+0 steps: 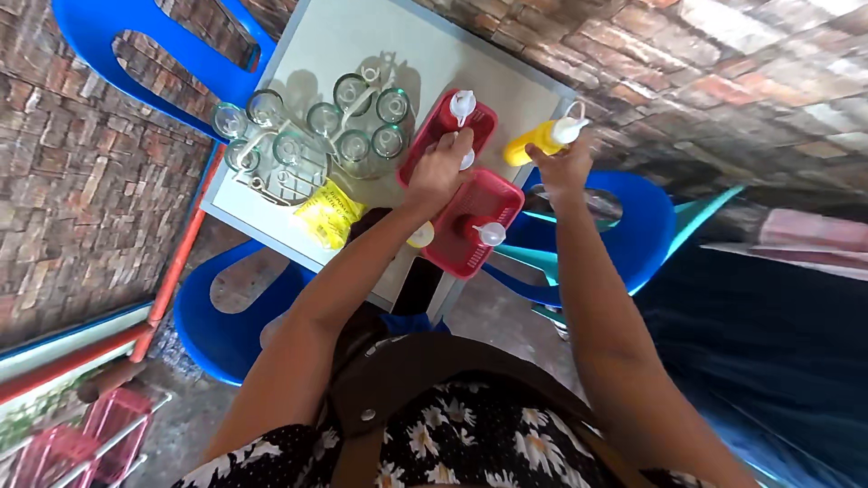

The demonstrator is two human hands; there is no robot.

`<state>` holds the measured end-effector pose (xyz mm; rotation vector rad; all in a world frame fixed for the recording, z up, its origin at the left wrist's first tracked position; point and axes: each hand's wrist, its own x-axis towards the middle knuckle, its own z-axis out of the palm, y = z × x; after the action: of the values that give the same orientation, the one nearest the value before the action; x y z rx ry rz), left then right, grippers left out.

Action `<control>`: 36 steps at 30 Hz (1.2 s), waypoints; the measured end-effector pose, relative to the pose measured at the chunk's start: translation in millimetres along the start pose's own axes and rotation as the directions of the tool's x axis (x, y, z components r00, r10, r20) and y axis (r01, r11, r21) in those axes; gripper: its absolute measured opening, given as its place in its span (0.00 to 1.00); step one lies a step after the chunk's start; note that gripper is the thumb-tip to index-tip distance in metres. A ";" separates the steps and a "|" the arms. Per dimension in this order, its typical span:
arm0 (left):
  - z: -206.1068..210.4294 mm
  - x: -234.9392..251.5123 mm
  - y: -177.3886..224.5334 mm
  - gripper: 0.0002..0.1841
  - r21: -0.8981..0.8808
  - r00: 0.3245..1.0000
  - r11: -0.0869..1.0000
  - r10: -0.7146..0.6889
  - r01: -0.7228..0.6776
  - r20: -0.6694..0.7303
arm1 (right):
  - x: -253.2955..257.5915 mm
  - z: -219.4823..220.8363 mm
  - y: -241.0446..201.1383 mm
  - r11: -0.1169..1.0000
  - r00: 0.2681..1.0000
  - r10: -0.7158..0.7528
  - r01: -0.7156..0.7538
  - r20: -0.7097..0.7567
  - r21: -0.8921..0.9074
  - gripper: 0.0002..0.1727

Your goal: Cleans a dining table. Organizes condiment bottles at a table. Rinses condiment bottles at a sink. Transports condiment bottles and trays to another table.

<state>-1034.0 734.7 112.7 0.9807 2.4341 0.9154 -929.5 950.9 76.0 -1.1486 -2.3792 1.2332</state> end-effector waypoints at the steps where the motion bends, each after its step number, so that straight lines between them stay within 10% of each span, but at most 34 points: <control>1: -12.1 -9.6 2.9 0.23 -0.018 0.999 1.000 0.009 -0.009 -0.031 | 1.6 5.8 7.3 1.000 1.000 -0.025 0.025 0.005 0.007 0.45; 8: -84.8 -90.2 -3.3 0.25 0.008 0.966 0.998 -0.056 0.060 -0.252 | -6.3 13.5 15.2 0.991 0.975 -0.001 -0.029 0.222 0.132 0.52; 18: -37.2 -89.1 -77.6 0.36 -0.022 0.972 0.977 -0.212 0.211 -0.101 | -57.6 7.7 53.6 0.961 0.958 0.268 -0.273 0.098 0.036 0.32; 21: -48.0 -94.8 -58.4 0.40 0.079 0.961 0.965 -0.236 0.249 -0.142 | -76.4 -3.1 18.7 0.990 0.999 -0.032 0.025 -0.044 -0.137 0.18; 25: -56.2 -102.1 -37.2 0.34 0.196 0.939 0.948 -0.188 0.249 -0.287 | -68.2 -0.4 -63.7 0.871 0.877 -0.480 0.471 -0.032 -0.140 0.19; 30: -58.4 -112.0 -18.6 0.35 0.168 0.939 0.974 -0.092 0.155 -0.331 | -5.0 63.7 -109.9 0.982 0.924 -0.183 0.188 0.335 0.016 0.55; 36: -71.5 -131.4 -28.2 0.33 0.068 0.941 0.992 -0.081 0.109 -0.329 | 22.7 86.3 -106.6 0.981 0.930 -0.104 0.154 0.354 -0.115 0.35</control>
<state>-994.7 594.3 156.5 0.7813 2.7897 1.0153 -1046.5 880.0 101.0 -0.8477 -2.7893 1.3337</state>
